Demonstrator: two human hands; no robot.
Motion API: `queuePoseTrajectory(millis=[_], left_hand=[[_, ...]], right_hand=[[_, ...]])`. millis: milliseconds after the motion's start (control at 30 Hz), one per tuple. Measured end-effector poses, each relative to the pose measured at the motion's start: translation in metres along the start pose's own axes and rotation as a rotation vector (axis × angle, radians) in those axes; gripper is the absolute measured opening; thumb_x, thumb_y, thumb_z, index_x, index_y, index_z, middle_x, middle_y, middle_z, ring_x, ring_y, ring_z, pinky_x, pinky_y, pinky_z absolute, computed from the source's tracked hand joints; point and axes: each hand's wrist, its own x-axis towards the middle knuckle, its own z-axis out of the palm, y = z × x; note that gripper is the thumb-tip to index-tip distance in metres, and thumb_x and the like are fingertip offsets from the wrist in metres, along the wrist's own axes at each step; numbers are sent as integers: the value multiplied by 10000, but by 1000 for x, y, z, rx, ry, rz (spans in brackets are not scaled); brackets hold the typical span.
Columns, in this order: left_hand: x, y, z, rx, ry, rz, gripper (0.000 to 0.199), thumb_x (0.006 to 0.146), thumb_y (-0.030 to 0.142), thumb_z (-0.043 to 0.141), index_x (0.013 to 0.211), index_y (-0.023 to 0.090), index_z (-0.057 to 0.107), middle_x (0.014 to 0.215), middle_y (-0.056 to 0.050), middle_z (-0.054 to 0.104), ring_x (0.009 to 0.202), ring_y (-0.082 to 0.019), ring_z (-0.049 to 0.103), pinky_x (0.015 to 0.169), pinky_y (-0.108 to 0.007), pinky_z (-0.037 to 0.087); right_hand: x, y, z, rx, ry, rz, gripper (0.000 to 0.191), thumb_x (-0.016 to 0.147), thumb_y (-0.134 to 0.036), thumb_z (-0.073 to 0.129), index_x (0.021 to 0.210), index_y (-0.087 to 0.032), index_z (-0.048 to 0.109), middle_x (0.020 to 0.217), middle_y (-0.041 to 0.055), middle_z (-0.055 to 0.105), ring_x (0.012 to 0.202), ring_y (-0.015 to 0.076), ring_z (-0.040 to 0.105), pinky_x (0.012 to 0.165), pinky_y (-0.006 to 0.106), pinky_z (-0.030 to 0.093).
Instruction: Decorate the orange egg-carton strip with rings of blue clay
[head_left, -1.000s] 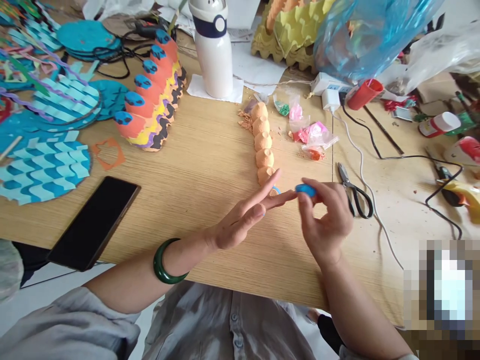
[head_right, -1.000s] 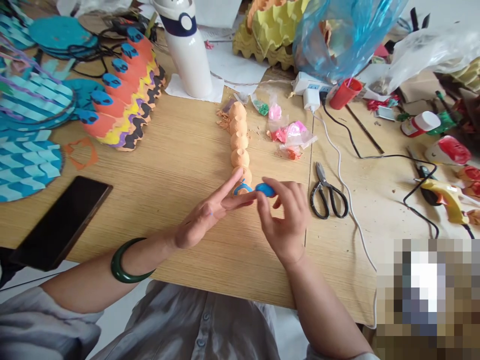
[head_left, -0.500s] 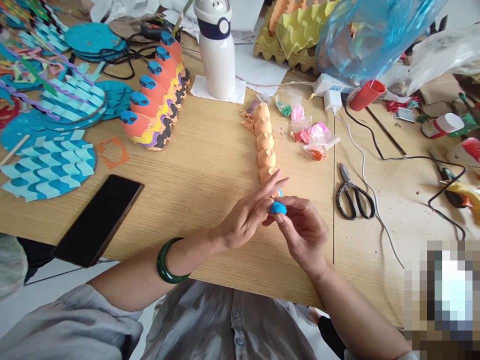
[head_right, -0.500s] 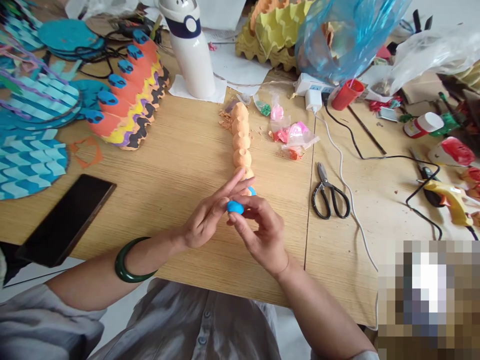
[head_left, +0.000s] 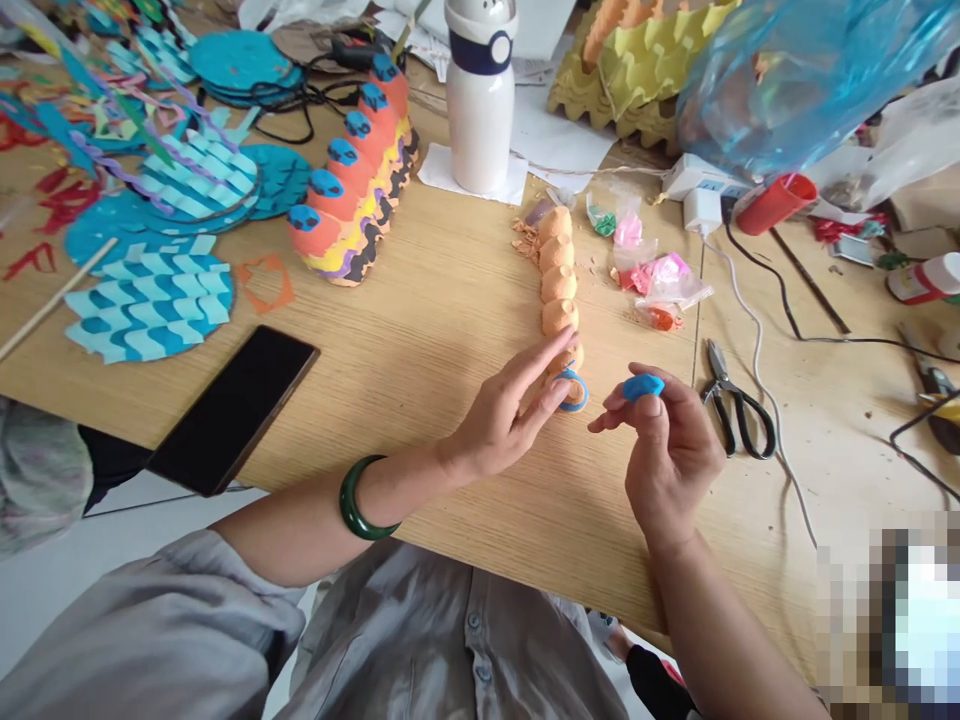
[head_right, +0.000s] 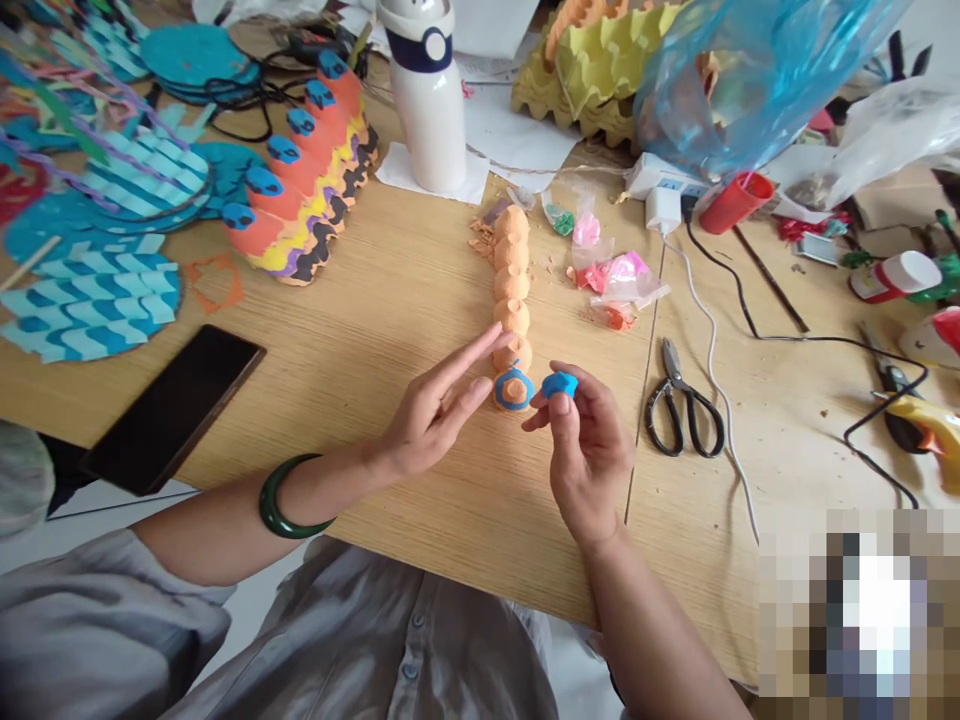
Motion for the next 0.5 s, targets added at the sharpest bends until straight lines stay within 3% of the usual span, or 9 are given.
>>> queuePoseTrajectory(millis=[133, 233, 333, 400, 500], left_hand=[[6, -12, -7, 336, 81, 215, 567, 1037, 325, 582, 1580, 203, 472, 1582, -143, 567, 1532, -266, 467, 1287, -423, 365], [7, -18, -8, 514, 107, 329, 620, 1034, 296, 595, 1613, 196, 399, 1593, -168, 546, 1547, -262, 444, 1281, -426, 384], [6, -20, -7, 573, 120, 390, 710, 1004, 324, 656, 1633, 196, 353, 1581, -182, 553, 1542, -273, 453, 1271, -427, 407], [5, -20, -6, 579, 116, 411, 746, 997, 336, 667, 1644, 196, 325, 1581, -188, 551, 1541, -280, 454, 1265, -430, 419], [6, -20, -4, 605, 111, 441, 695, 1031, 301, 601, 1653, 203, 305, 1586, -183, 544, 1545, -276, 448, 1263, -439, 422]], right_hand=[[-2, 0, 1, -39, -101, 24, 251, 1022, -285, 651, 1264, -269, 714, 979, 14, 763, 717, 131, 748, 649, 299, 694], [-4, 2, 1, -58, -100, 28, 298, 1008, -274, 672, 1306, -282, 654, 921, -4, 745, 728, 141, 748, 649, 301, 691], [-4, 6, -1, -97, -60, -65, 235, 991, -252, 692, 1223, -282, 668, 979, 8, 731, 712, 132, 728, 610, 282, 675], [-4, 7, -2, -187, -55, -186, 288, 987, -210, 682, 1262, -293, 672, 1045, 38, 724, 815, 156, 727, 621, 281, 673], [-1, 6, -6, -369, -358, -320, 348, 984, -131, 650, 1290, -291, 692, 1042, 53, 743, 858, 171, 727, 674, 301, 670]])
